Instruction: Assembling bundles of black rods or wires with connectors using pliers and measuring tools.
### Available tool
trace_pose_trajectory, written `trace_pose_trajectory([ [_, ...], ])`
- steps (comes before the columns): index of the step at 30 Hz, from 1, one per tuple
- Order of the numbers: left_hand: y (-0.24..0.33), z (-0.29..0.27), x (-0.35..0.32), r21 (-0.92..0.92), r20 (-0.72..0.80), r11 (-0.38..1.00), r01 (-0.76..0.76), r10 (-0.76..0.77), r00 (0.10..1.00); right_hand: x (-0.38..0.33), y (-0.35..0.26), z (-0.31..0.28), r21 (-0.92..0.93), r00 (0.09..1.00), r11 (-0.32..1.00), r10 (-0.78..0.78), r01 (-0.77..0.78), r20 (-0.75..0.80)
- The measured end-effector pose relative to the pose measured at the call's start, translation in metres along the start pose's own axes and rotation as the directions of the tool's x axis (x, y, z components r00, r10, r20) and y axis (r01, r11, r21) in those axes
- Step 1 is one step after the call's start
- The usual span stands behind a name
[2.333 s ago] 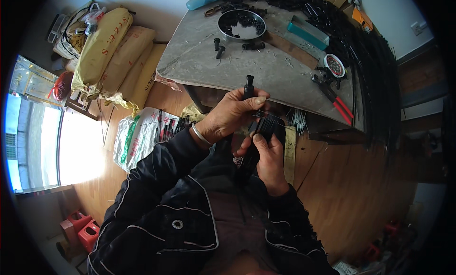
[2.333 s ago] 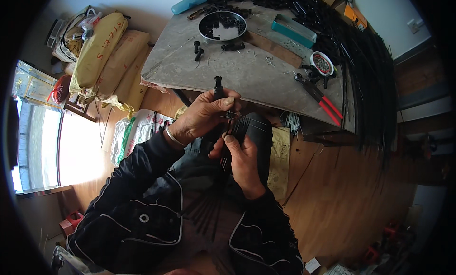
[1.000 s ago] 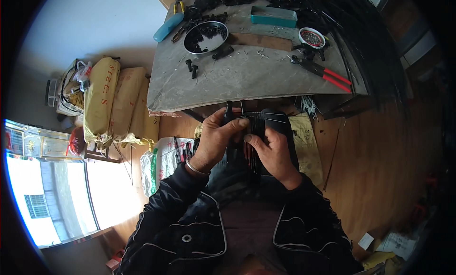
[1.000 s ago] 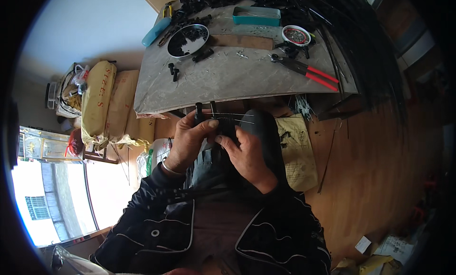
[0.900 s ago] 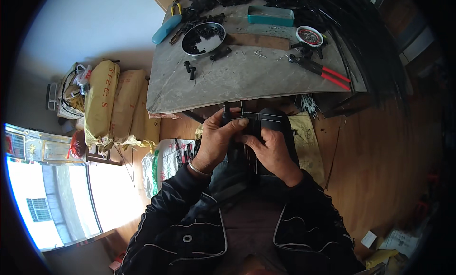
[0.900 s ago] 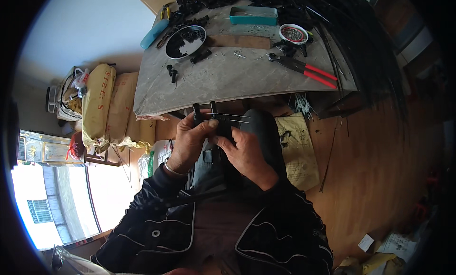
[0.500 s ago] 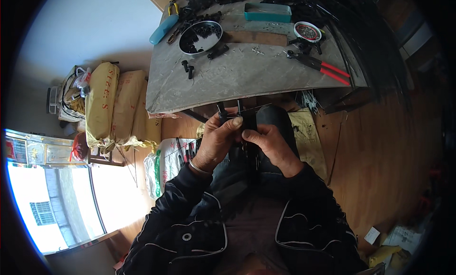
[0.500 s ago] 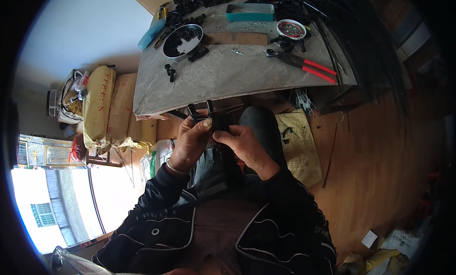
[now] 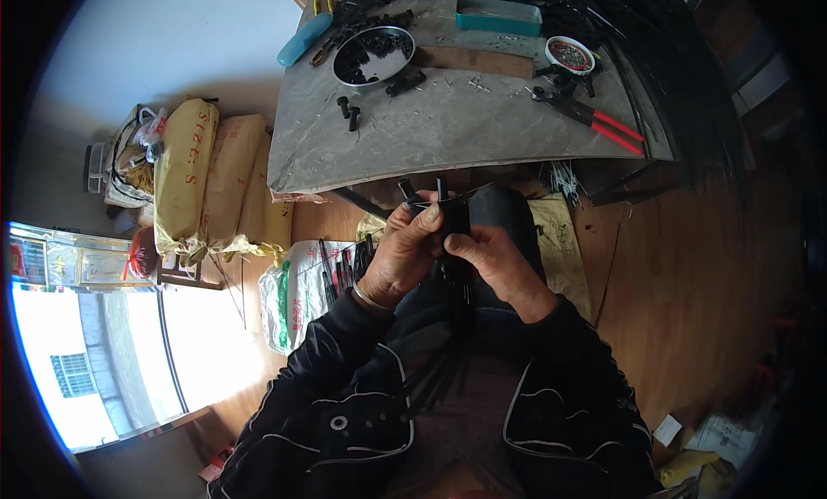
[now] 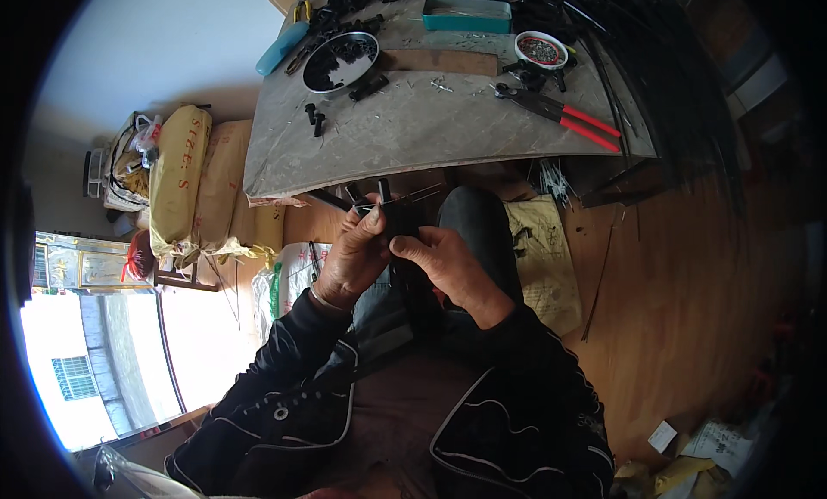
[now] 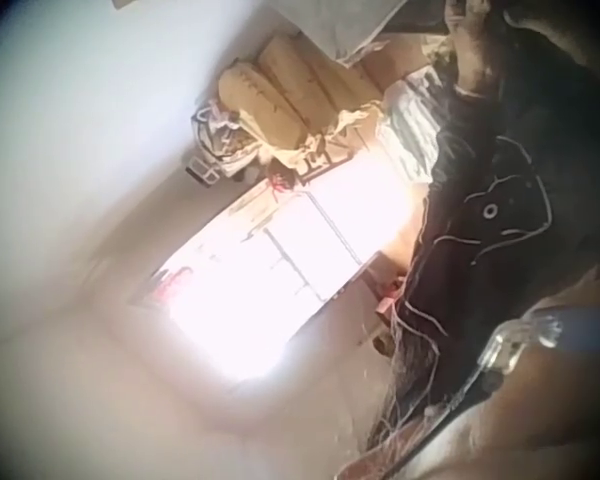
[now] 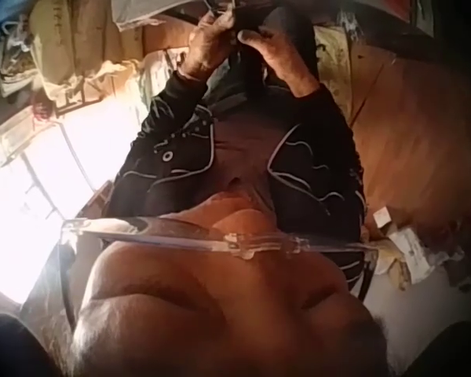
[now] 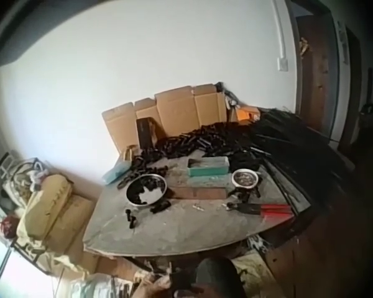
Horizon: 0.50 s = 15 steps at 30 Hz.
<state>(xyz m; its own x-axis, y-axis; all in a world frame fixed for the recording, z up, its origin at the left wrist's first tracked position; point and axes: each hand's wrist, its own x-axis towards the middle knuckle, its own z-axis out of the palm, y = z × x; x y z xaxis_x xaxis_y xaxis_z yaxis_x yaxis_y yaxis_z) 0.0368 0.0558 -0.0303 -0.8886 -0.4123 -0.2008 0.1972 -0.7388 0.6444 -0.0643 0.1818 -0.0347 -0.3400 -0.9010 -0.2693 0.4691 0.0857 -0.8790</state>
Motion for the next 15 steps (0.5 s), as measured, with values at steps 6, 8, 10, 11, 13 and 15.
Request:
trace_pose_trajectory([
  [6, 0.010, -0.017, -0.004, -0.034, 0.136, 0.997, 0.067, -0.062, 0.989, -0.004, -0.011, 0.010, -0.263, 0.988, 0.964, -0.082, 0.045, -0.129],
  [8, 0.012, -0.007, -0.003, -0.022, 0.097, 0.996, 0.083, -0.080, 0.992, -0.003, -0.010, 0.020, -0.152, 0.974, 0.976, -0.178, 0.156, -0.141],
  [10, 0.016, -0.006, -0.002, -0.032, 0.051, 0.999, 0.040, -0.039, 0.998, -0.003, -0.012, 0.024, -0.040, 0.951, 0.964, -0.267, 0.264, -0.157],
  [11, 0.022, -0.009, -0.001, 0.050, 0.081, 0.993, 0.104, -0.108, 0.991, -0.003, -0.015, 0.025, -0.121, 0.925, 0.935, -0.349, 0.333, -0.152],
  [13, 0.023, -0.012, -0.001, 0.153, 0.075, 0.980, 0.129, -0.141, 0.987, -0.002, -0.018, 0.026, -0.208, 0.895, 0.894, -0.426, 0.396, -0.129],
  [15, 0.028, -0.013, -0.001, 0.177, 0.114, 0.976, 0.124, -0.146, 0.983, -0.002, -0.020, 0.029, 0.060, 0.954, 0.957, -0.274, 0.283, -0.124],
])
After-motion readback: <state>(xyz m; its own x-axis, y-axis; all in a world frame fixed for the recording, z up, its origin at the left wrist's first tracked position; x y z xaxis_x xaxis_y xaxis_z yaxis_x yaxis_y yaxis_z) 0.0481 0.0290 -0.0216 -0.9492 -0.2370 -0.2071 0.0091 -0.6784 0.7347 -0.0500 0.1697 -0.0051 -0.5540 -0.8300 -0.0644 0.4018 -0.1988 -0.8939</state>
